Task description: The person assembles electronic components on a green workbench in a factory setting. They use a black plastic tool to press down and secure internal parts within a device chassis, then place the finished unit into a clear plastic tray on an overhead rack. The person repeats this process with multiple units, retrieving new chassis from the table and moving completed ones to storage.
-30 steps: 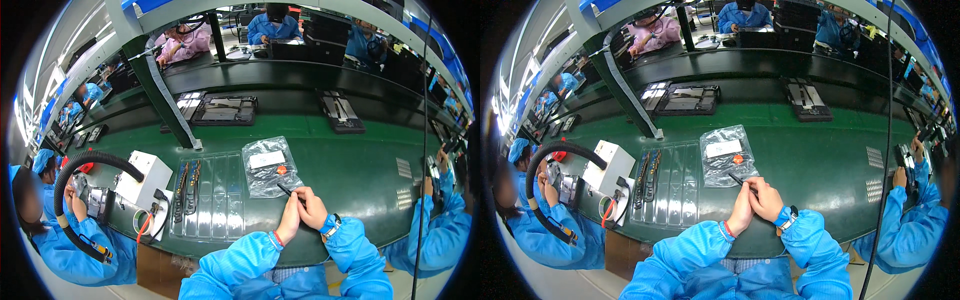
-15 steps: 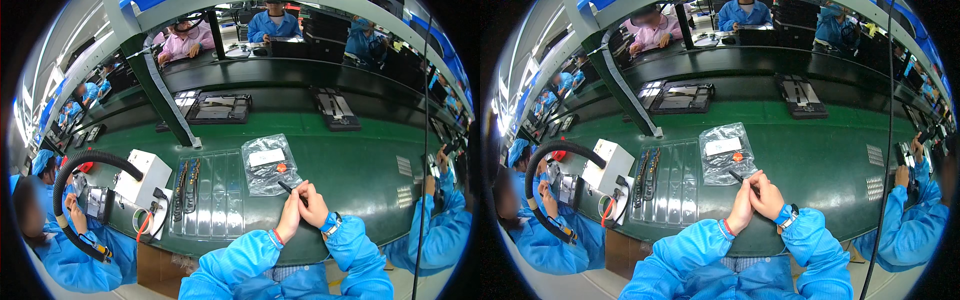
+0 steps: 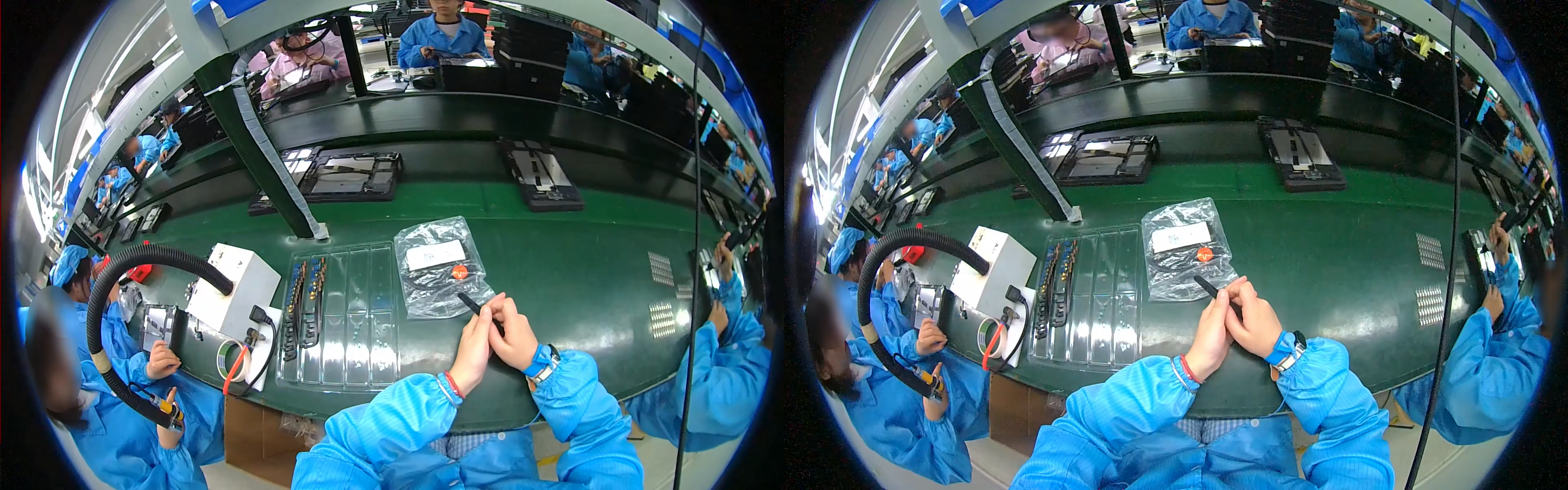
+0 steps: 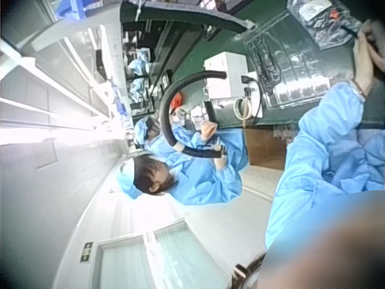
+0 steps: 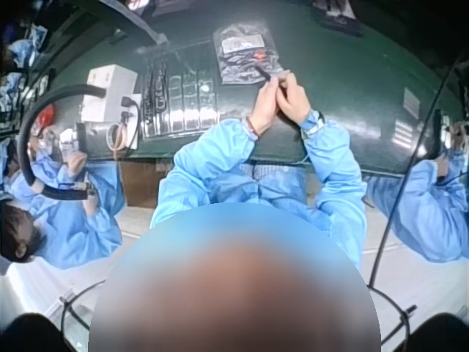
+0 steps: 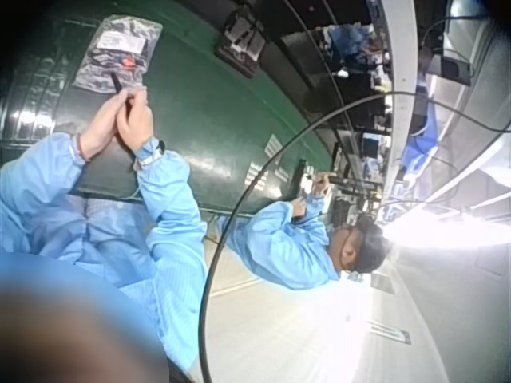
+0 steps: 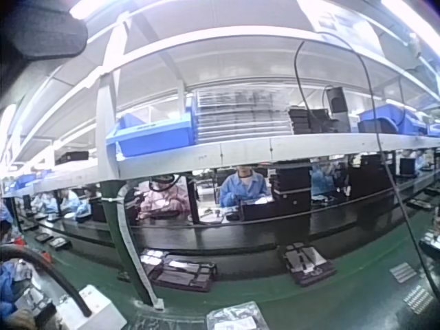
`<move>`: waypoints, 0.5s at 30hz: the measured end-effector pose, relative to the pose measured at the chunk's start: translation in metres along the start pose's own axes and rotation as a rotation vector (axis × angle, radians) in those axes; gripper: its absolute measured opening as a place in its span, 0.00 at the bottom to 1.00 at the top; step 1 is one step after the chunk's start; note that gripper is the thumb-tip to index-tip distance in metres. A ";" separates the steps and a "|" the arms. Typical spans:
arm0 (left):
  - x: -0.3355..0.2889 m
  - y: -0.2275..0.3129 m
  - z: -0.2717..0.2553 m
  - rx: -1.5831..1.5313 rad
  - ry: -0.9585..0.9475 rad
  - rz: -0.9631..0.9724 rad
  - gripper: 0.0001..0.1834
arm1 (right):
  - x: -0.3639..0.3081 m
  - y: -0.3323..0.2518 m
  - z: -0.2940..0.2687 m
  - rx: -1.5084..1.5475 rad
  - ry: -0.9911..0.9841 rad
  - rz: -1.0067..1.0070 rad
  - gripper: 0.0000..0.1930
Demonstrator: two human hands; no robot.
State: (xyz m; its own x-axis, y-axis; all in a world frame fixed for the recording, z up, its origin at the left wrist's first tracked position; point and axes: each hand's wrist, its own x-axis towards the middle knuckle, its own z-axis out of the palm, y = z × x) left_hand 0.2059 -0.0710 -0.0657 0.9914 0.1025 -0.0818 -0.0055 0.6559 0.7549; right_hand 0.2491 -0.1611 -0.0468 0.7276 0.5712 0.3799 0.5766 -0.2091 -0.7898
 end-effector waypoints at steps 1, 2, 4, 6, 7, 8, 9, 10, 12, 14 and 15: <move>0.000 0.001 0.001 -0.006 0.001 -0.006 0.24 | 0.000 0.000 0.000 0.008 0.002 -0.004 0.10; 0.000 0.002 0.001 -0.011 0.002 -0.013 0.24 | 0.000 0.001 0.000 0.016 0.004 -0.007 0.10; -0.002 0.004 0.002 -0.016 0.007 -0.022 0.24 | 0.000 0.001 0.000 0.036 -0.005 -0.012 0.10; -0.003 0.005 0.002 -0.014 0.016 -0.027 0.24 | 0.000 -0.001 -0.002 0.058 -0.026 -0.014 0.10; -0.004 0.005 0.002 0.001 0.020 -0.010 0.24 | 0.000 -0.002 -0.003 0.055 -0.040 -0.014 0.10; -0.004 0.005 0.002 0.016 0.025 0.006 0.23 | 0.000 -0.004 -0.004 0.052 -0.054 -0.014 0.10; -0.005 0.005 0.002 0.031 0.029 0.023 0.23 | -0.001 -0.004 -0.005 0.049 -0.068 -0.014 0.10; -0.006 0.006 0.003 0.029 0.032 0.022 0.23 | -0.001 -0.004 -0.005 0.045 -0.064 -0.021 0.11; -0.007 0.007 0.005 0.024 0.036 0.019 0.23 | -0.002 -0.003 -0.005 0.036 -0.057 -0.036 0.11; -0.007 0.008 0.006 -0.007 0.032 0.009 0.23 | -0.002 -0.001 -0.004 0.051 -0.050 0.019 0.12; -0.007 0.007 0.007 -0.024 0.030 0.005 0.23 | -0.003 0.000 -0.004 0.057 -0.046 0.047 0.12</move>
State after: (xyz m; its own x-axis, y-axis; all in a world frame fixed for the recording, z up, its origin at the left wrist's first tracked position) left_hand 0.1999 -0.0720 -0.0554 0.9870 0.1274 -0.0979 -0.0134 0.6728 0.7397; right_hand 0.2486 -0.1656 -0.0462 0.7346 0.5980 0.3206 0.5192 -0.1913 -0.8330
